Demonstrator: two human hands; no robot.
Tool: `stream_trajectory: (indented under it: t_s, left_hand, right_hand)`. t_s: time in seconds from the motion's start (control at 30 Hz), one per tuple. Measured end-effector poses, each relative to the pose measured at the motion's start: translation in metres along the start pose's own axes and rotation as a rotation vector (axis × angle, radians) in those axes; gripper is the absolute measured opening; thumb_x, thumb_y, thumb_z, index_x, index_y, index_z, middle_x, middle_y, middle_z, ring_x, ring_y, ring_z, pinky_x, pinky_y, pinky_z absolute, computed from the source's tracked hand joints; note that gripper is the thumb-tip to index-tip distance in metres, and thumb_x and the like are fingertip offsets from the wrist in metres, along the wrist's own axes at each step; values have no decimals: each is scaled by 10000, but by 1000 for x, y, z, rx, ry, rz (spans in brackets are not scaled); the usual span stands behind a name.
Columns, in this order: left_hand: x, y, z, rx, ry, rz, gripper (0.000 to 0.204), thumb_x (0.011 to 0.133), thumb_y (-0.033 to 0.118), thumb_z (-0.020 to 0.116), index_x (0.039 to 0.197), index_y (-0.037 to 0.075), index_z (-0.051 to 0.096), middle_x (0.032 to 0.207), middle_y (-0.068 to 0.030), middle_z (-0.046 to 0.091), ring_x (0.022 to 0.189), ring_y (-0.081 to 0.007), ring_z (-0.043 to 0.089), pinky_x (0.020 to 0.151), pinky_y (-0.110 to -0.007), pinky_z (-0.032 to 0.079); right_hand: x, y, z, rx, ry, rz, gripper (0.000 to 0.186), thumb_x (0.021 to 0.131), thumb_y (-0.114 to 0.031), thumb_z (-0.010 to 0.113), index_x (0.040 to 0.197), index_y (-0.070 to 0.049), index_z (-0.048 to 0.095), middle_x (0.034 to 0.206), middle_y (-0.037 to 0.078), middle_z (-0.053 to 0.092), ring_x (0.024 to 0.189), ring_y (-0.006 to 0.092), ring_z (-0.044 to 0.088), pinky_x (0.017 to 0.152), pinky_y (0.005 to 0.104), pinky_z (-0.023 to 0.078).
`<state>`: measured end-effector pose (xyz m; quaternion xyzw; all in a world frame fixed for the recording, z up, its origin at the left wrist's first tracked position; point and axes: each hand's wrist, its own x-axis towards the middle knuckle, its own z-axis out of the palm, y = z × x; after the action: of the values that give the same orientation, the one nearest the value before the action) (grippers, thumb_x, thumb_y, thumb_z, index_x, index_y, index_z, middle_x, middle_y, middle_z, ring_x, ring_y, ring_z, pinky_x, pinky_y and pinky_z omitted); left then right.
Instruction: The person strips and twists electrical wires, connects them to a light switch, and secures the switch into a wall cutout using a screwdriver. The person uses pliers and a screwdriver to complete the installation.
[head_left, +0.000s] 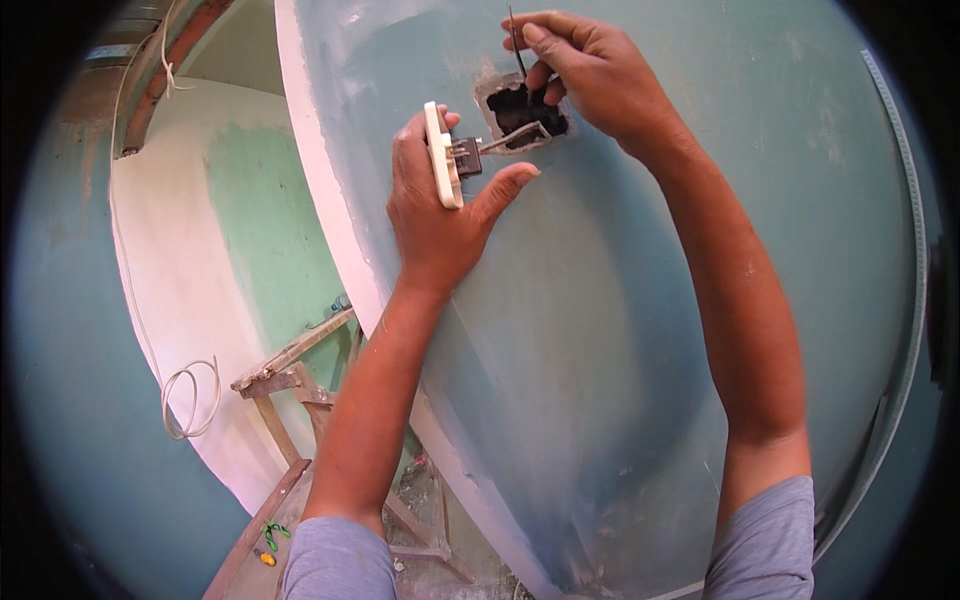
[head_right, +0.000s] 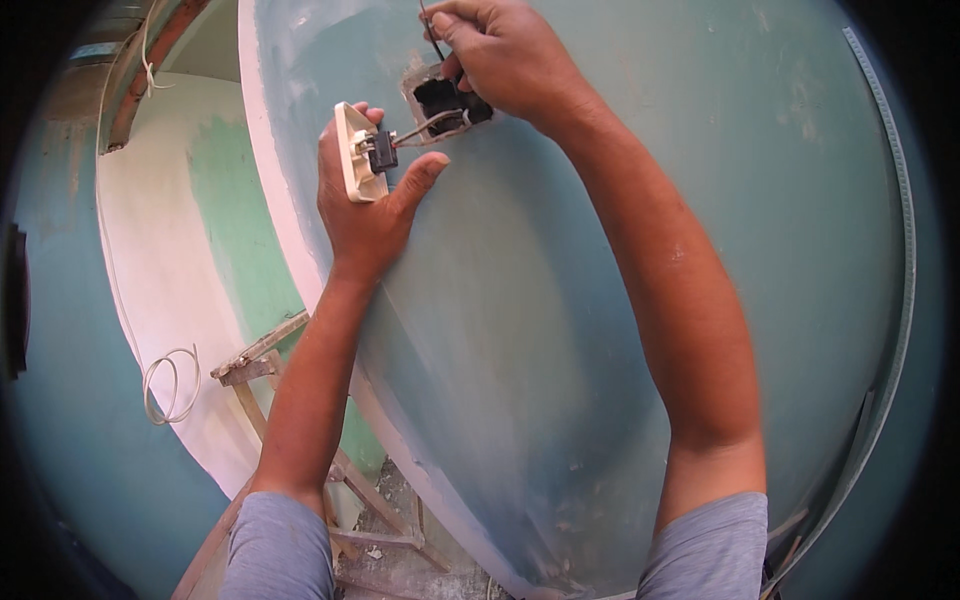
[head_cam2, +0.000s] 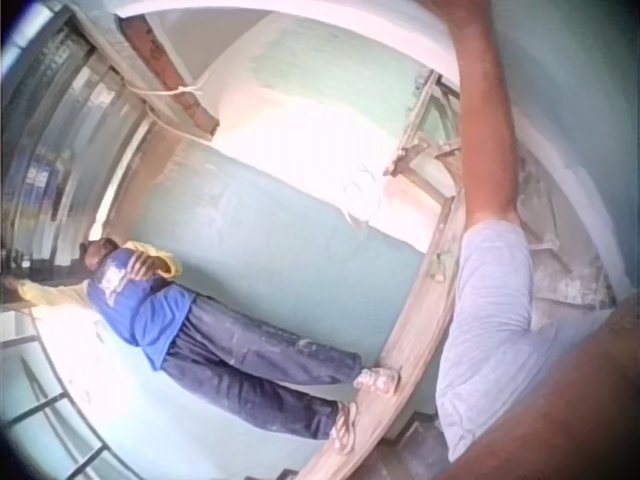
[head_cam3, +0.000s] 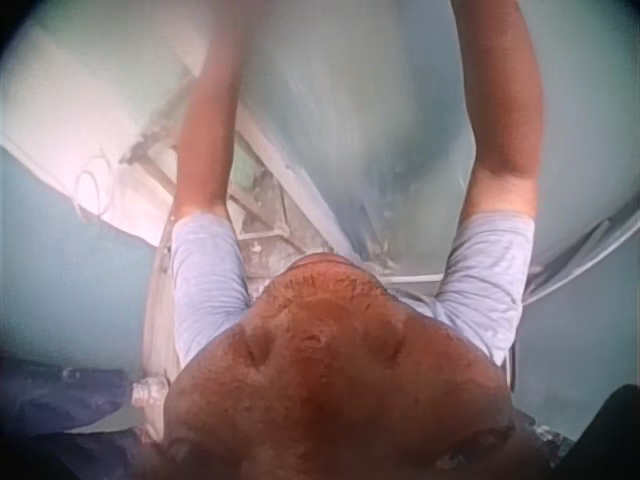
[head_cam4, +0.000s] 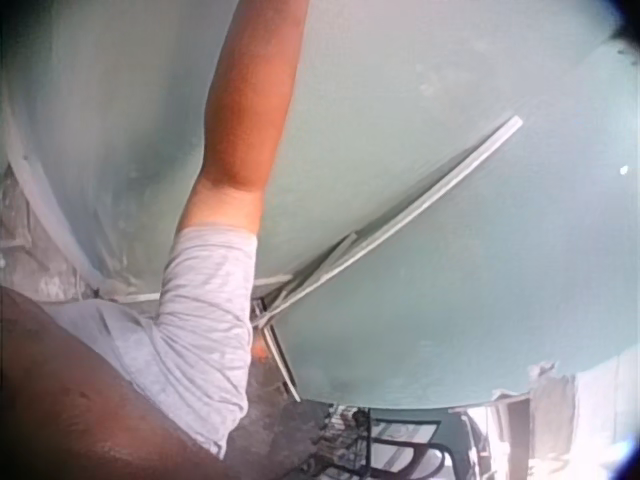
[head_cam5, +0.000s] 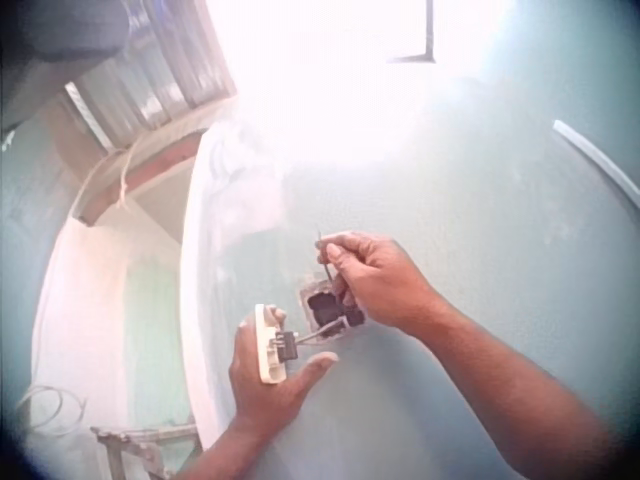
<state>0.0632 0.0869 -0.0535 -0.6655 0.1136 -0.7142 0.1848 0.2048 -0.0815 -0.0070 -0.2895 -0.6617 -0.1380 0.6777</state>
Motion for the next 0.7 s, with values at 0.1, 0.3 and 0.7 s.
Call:
stream_trajectory:
  t_s: [0.1, 0.3, 0.7]
  left_hand:
    - [-2, 2, 3, -19, 2, 22, 887, 792, 460, 910, 1412, -6, 481, 1284, -121, 638, 1116, -217, 666, 932, -335, 565]
    - [-7, 10, -18, -56, -1, -1, 868, 800, 459, 905, 1408, 7, 481, 1284, -112, 632, 1081, -203, 659, 904, -331, 575]
    - [-8, -22, 17, 7, 21, 67, 891, 763, 588, 872, 1356, 47, 487, 1189, -110, 630, 1015, -248, 675, 793, -366, 593]
  right_hand:
    - [14, 30, 13, 16, 87, -47, 219, 1029, -204, 660, 1118, -14, 719, 983, 35, 725, 809, 89, 619, 725, 270, 527]
    - [-7, 8, 14, 58, -20, -3, 234, 1055, -216, 616, 1129, -18, 716, 939, 24, 722, 758, 78, 603, 687, 254, 520]
    - [11, 50, -14, 130, -349, 76, 295, 1054, -331, 662, 1036, -50, 749, 936, 20, 725, 742, 82, 582, 709, 246, 501]
